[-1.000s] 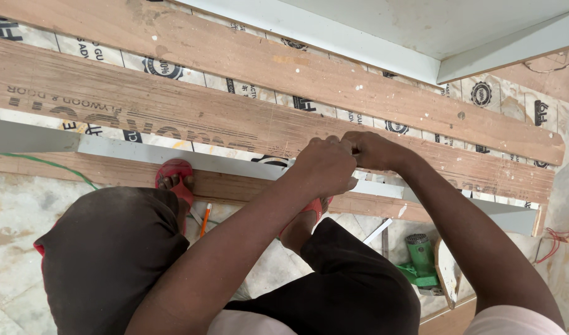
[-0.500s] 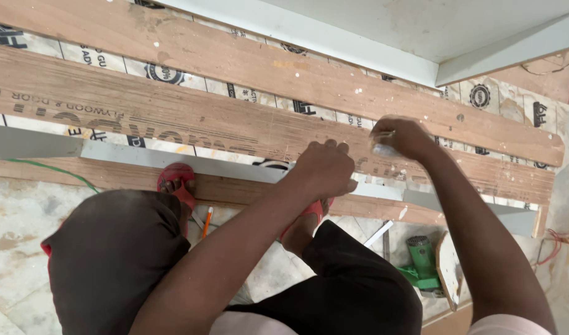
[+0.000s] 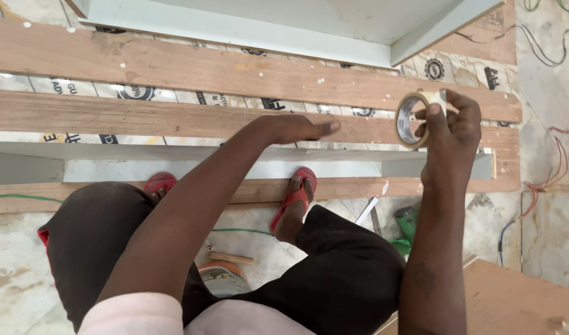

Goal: The person sits on the floor and applies masking tape along the edges of a wooden plank resting on a white cabinet frame. They repeatedly pull tape from a roll, press it onto the wood, and smooth it down with their fingers.

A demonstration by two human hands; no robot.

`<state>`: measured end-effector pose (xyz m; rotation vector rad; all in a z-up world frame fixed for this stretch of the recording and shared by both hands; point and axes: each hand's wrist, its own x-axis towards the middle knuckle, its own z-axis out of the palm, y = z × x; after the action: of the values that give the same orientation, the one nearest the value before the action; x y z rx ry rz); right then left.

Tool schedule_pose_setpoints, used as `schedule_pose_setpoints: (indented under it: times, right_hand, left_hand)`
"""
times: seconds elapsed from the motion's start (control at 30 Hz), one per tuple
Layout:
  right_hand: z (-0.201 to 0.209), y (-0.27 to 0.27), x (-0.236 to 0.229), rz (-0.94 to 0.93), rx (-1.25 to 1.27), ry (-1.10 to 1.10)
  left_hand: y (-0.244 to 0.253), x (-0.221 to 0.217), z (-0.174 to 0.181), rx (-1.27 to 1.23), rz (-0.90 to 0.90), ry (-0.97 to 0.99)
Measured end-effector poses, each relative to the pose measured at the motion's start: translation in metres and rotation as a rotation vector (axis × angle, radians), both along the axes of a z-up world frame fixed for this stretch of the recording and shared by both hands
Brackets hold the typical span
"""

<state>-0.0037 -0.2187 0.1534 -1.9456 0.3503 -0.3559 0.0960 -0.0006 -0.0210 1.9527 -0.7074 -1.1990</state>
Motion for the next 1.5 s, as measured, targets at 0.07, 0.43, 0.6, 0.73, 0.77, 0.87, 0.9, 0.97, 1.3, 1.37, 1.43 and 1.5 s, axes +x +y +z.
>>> schedule_pose_setpoints:
  times: [0.07,0.43,0.6,0.73,0.77,0.87,0.9,0.97,1.3,1.37,1.43,1.5]
  right_hand:
    - [0.004,0.008,-0.021,-0.075,0.046,-0.006]
    - [-0.107,0.056,-0.088,-0.408,0.326,0.254]
    - [-0.135,0.047,-0.089,-0.357,0.307,0.159]
    - [-0.141,0.053,-0.085,-0.341,0.308,0.225]
    - [-0.143,0.055,-0.084,-0.327,0.298,0.229]
    - [-0.150,0.059,-0.083,-0.287,0.286,0.227]
    - [-0.152,0.061,-0.082,-0.274,0.285,0.223]
    - [-0.157,0.066,-0.083,-0.239,0.258,0.245]
    - [-0.157,0.067,-0.088,-0.164,0.247,0.269]
    - [-0.156,0.067,-0.087,-0.142,0.256,0.260]
    - [-0.155,0.073,-0.086,-0.131,0.268,0.269]
    - [-0.154,0.079,-0.085,-0.127,0.277,0.288]
  left_hand:
    - [-0.003,-0.001,0.000,-0.012,0.085,0.061]
    - [-0.009,-0.001,-0.001,0.104,-0.170,-0.224]
    - [-0.003,-0.013,0.010,0.122,-0.072,-0.477]
    - [-0.002,-0.028,0.018,0.172,-0.008,-0.602]
    - [-0.003,-0.031,0.018,0.187,-0.007,-0.640]
    - [-0.009,-0.033,0.016,0.209,-0.048,-0.752]
    - [-0.009,-0.033,0.015,0.205,-0.050,-0.768]
    - [-0.006,-0.033,0.015,0.196,-0.066,-0.806]
    - [0.119,-0.003,0.060,0.203,-0.043,-0.576]
    - [0.146,-0.002,0.057,0.257,-0.029,-0.511]
    - [0.164,-0.011,0.051,0.222,0.036,-0.563]
    - [0.171,-0.022,0.046,0.205,0.099,-0.643]
